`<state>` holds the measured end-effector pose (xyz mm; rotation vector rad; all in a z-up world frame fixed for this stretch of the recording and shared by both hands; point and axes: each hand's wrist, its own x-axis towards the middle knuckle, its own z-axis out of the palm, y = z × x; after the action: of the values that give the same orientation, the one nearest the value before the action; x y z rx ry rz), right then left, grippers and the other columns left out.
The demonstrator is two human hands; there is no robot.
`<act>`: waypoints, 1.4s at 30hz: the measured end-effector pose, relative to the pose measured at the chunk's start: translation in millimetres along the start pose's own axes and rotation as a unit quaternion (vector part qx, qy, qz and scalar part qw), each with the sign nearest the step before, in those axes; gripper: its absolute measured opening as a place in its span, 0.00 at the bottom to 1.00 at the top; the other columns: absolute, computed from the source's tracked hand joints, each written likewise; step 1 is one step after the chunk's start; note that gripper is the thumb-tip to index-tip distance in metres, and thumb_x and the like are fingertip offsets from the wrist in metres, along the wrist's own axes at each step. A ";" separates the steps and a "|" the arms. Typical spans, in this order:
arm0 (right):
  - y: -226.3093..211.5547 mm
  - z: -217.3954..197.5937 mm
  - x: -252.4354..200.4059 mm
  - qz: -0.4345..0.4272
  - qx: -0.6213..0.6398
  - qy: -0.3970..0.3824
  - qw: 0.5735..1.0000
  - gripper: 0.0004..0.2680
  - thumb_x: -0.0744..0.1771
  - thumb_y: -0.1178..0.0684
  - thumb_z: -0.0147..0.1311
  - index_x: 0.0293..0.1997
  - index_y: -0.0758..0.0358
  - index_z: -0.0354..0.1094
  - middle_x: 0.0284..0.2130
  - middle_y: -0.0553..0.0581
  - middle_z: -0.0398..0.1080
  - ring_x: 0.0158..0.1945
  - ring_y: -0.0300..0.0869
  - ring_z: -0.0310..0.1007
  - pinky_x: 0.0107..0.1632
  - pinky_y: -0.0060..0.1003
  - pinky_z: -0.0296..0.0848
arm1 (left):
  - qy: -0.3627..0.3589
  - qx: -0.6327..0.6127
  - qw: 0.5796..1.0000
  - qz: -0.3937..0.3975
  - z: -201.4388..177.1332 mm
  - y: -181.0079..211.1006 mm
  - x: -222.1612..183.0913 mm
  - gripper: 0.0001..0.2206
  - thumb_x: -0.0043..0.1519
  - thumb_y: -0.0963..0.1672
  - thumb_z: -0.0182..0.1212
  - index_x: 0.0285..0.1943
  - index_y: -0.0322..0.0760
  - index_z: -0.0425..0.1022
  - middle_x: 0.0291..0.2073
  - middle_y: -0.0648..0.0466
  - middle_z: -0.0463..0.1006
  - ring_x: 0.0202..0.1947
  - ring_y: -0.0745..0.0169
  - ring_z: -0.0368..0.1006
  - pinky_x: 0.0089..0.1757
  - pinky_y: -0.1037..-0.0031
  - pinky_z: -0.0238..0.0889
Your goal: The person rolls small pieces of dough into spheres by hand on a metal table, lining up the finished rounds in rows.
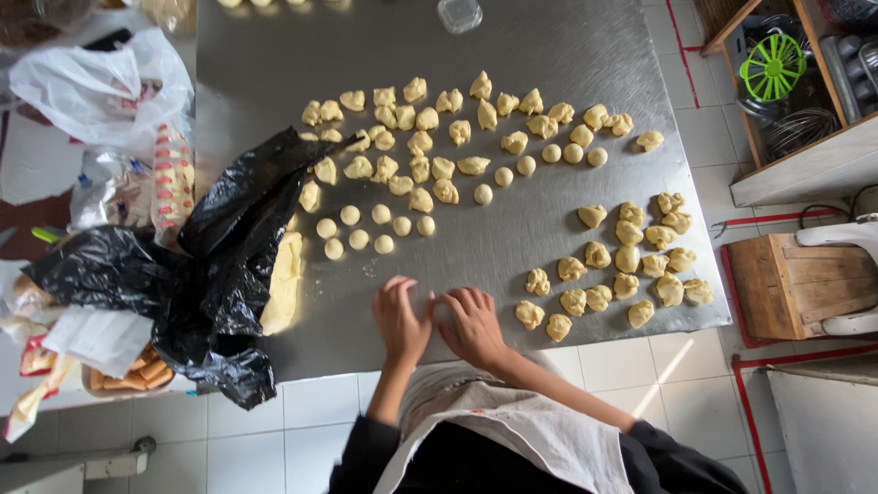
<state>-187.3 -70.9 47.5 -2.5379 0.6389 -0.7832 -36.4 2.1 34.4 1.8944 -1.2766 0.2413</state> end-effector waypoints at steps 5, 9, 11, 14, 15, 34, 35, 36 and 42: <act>11.6 -30.2 -11.5 0.125 0.110 -0.038 0.985 0.22 0.60 0.59 0.65 0.59 0.64 0.64 0.46 0.64 0.69 0.50 0.57 0.68 0.52 0.48 0.70 | -0.030 -0.037 0.990 -0.133 -12.6 1.6 -27.5 0.34 0.49 0.43 0.76 0.64 0.30 0.62 0.41 0.48 0.73 0.43 0.50 0.70 0.47 0.59 0.65; 78.6 -45.7 9.1 0.154 0.140 0.035 0.977 0.17 0.60 0.62 0.62 0.54 0.62 0.69 0.39 0.57 0.73 0.39 0.48 0.73 0.41 0.41 0.74 | -0.071 -0.162 0.979 -0.100 32.3 13.3 -0.3 0.31 0.54 0.41 0.74 0.66 0.33 0.63 0.40 0.53 0.77 0.41 0.57 0.75 0.45 0.65 0.70; 151.8 -73.5 46.8 0.044 -0.002 0.171 0.984 0.18 0.59 0.64 0.63 0.52 0.65 0.67 0.40 0.60 0.70 0.42 0.52 0.70 0.43 0.43 0.70 | -0.090 -0.200 0.974 -0.054 79.0 35.8 35.3 0.31 0.52 0.39 0.74 0.66 0.34 0.66 0.44 0.50 0.76 0.44 0.55 0.75 0.46 0.64 0.70; 226.2 -98.6 90.0 0.143 -0.029 0.182 0.972 0.18 0.60 0.60 0.65 0.53 0.62 0.67 0.42 0.60 0.70 0.46 0.54 0.71 0.49 0.46 0.71 | -0.092 -0.267 0.958 0.040 161.7 71.7 98.4 0.30 0.55 0.41 0.75 0.65 0.36 0.66 0.43 0.52 0.77 0.46 0.50 0.74 0.50 0.62 0.67; 239.0 -103.6 94.4 0.156 -0.027 0.156 0.975 0.18 0.59 0.58 0.67 0.53 0.61 0.67 0.43 0.59 0.70 0.47 0.55 0.71 0.51 0.48 0.71 | -0.110 -0.281 0.953 0.043 182.8 80.6 114.3 0.28 0.56 0.42 0.75 0.64 0.36 0.66 0.42 0.53 0.78 0.46 0.50 0.74 0.51 0.62 0.67; 172.2 -102.2 37.6 0.291 0.227 0.186 0.911 0.08 0.68 0.60 0.61 0.51 0.65 0.71 0.35 0.52 0.72 0.37 0.35 0.71 0.41 0.31 0.74 | -0.270 -0.276 0.920 0.073 112.9 85.7 12.8 0.09 0.63 0.39 0.58 0.51 0.37 0.76 0.47 0.48 0.77 0.51 0.45 0.73 0.56 0.58 0.67; 155.3 -91.8 39.0 0.286 0.245 0.182 0.909 0.08 0.68 0.60 0.60 0.52 0.65 0.70 0.35 0.51 0.71 0.37 0.34 0.72 0.41 0.30 0.74 | -0.234 -0.284 0.930 0.020 100.2 80.3 11.5 0.09 0.63 0.40 0.59 0.51 0.35 0.75 0.47 0.47 0.77 0.50 0.46 0.74 0.53 0.59 0.68; 137.6 -80.8 38.8 0.280 0.262 0.177 0.906 0.08 0.68 0.60 0.59 0.53 0.65 0.70 0.35 0.50 0.71 0.38 0.33 0.72 0.41 0.29 0.74 | -0.197 -0.291 0.936 -0.032 80.4 68.8 10.0 0.09 0.63 0.41 0.59 0.51 0.34 0.74 0.46 0.46 0.76 0.48 0.47 0.74 0.50 0.60 0.68; 30.5 -18.9 14.2 0.115 0.033 -0.045 0.992 0.11 0.62 0.57 0.57 0.47 0.67 0.66 0.37 0.63 0.71 0.37 0.53 0.70 0.41 0.46 0.70 | -0.264 -0.016 0.959 -0.102 -46.5 -13.9 3.3 0.13 0.56 0.47 0.69 0.32 0.34 0.72 0.33 0.46 0.72 0.40 0.44 0.69 0.43 0.59 0.62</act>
<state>-197.4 -107.8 52.5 -2.3702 0.8419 -0.5947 -10.5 35.1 59.1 2.1221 -1.3914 -0.4195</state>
